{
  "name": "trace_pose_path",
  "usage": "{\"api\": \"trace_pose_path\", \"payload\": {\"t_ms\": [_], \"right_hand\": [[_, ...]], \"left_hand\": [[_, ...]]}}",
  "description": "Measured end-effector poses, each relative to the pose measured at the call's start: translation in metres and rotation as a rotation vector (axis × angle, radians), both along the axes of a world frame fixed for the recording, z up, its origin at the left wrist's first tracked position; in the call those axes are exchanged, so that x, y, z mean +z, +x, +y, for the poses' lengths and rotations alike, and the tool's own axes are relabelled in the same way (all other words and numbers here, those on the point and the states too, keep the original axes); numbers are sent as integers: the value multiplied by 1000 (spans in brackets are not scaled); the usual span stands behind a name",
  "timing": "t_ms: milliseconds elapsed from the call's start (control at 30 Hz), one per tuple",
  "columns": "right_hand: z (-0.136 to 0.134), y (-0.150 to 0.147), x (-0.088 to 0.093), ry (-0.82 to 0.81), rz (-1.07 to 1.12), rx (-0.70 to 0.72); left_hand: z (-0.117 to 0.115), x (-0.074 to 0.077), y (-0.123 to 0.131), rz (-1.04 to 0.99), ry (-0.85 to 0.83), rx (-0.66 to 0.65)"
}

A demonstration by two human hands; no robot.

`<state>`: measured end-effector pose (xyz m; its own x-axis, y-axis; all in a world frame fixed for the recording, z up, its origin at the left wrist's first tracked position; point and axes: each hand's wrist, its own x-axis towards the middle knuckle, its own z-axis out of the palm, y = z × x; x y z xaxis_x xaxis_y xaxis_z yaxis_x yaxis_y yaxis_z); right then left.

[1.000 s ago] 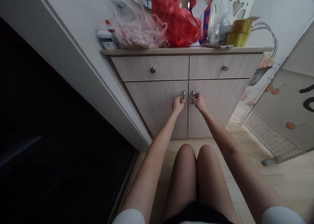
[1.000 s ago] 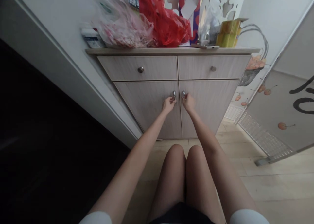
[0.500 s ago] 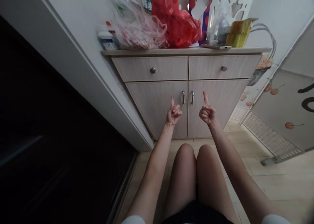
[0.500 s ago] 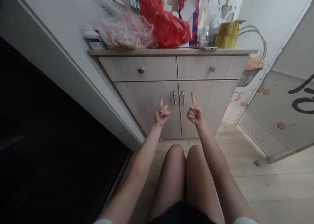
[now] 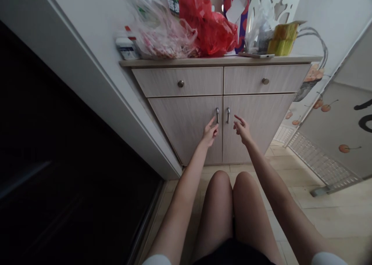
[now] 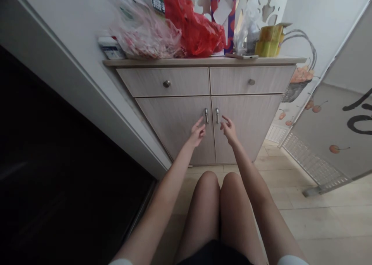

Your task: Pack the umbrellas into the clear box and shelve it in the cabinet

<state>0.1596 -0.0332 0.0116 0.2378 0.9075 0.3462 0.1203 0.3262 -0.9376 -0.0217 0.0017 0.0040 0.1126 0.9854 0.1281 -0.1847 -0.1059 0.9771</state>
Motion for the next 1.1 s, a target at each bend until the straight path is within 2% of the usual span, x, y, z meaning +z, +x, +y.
{"api": "trace_pose_path", "payload": {"t_ms": [100,167,300,433,567,867,1100], "right_hand": [[29,-10,-3,82,-352,-289],[48,-17,-3,85,-486,-356],[75,-24,0,-28,-509,-380],[78,-25,-1,-31,-489,-389],[53,-20,-7,16,-483,-403],[-45,7,-17,148,-480,-406],[-103,30,-21,197,-542,-534]], "left_hand": [[25,4,19,272,80,335],[39,8,30,421,178,436],[52,10,39,607,234,405],[47,2,33,663,274,390],[26,-10,23,656,332,415],[-52,-35,-19,559,518,504],[-112,-45,-65,454,484,629]]}}
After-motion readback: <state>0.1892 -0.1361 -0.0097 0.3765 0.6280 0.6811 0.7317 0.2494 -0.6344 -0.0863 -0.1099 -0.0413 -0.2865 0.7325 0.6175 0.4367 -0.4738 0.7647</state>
